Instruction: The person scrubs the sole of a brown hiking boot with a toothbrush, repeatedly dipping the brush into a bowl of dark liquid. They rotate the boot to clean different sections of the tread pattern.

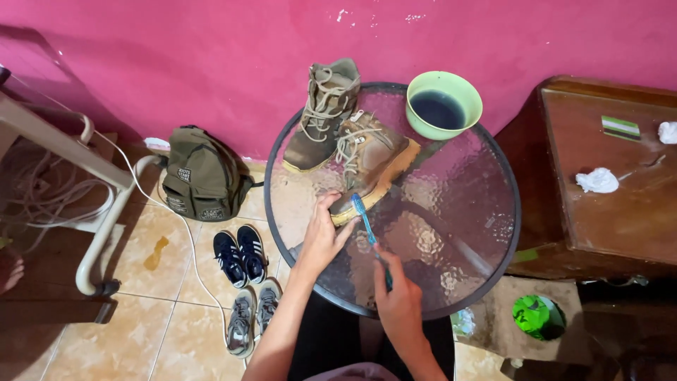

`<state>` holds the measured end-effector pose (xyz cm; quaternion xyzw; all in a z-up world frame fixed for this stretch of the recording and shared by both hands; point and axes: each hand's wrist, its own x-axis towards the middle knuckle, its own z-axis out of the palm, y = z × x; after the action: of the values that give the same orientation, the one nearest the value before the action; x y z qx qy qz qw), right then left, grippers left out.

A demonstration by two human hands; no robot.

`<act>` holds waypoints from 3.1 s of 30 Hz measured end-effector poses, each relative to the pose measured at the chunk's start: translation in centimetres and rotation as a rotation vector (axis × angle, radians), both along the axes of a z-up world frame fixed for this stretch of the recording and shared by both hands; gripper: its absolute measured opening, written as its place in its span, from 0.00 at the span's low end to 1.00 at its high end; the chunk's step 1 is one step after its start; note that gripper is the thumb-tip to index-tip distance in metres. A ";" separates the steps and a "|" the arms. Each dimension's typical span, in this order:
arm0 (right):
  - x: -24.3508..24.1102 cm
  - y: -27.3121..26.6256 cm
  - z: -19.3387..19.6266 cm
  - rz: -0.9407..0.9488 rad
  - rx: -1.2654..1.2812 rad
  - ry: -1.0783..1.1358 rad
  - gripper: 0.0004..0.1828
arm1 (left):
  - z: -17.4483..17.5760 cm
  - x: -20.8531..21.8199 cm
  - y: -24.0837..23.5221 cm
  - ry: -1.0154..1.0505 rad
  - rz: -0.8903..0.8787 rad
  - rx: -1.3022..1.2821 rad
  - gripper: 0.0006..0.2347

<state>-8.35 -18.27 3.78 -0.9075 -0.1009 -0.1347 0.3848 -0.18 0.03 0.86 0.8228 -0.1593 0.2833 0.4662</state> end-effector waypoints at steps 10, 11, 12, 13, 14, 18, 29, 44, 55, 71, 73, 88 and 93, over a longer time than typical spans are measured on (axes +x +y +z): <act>-1.1 0.3 -1.2 0.066 -0.024 -0.043 0.17 | -1.0 0.0 0.3 0.070 -0.004 0.020 0.25; -0.7 0.0 -0.9 0.051 0.011 0.016 0.18 | -1.2 0.0 0.3 0.062 -0.011 0.010 0.24; -0.3 -0.3 -0.7 0.037 0.044 0.075 0.18 | -1.4 0.0 0.3 0.054 -0.018 -0.002 0.22; 0.8 -0.6 0.0 0.030 0.045 0.073 0.18 | -1.0 0.0 0.1 0.052 -0.025 -0.001 0.22; 1.9 -0.9 0.8 -0.004 0.070 0.119 0.15 | -0.5 0.0 0.1 0.040 -0.010 0.000 0.22; 7.3 -2.0 2.4 -0.079 0.189 0.190 0.15 | 0.0 -0.2 0.0 0.049 0.007 -0.021 0.22; 15.7 -3.3 0.9 -0.311 0.018 0.145 0.11 | -0.2 -0.1 -0.5 0.085 0.078 -0.038 0.25; -0.6 0.6 0.5 -0.129 -0.017 0.167 0.12 | -0.3 0.1 -0.2 0.092 0.053 -0.037 0.26; 15.0 -3.8 -0.8 -0.309 -0.058 0.006 0.17 | -0.8 0.1 -0.2 0.114 0.065 -0.025 0.25; 19.4 -5.3 -0.5 -0.382 -0.336 0.020 0.11 | -0.1 -0.2 -0.4 0.094 0.056 -0.026 0.25; 18.8 -5.0 0.1 -0.332 -0.288 0.210 0.11 | 0.0 0.1 -0.4 0.085 0.068 -0.031 0.24; 15.7 -4.4 1.7 -0.318 -0.255 0.051 0.14 | -0.1 0.0 -0.3 0.113 0.078 -0.044 0.25; 5.4 -1.1 7.9 -0.052 -0.074 0.398 0.14 | -0.6 0.1 0.1 0.068 0.006 -0.008 0.23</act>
<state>-2.92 -19.32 11.63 -0.9320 -0.0045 0.0412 0.3601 -0.13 0.13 0.30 0.8305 -0.1397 0.2575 0.4738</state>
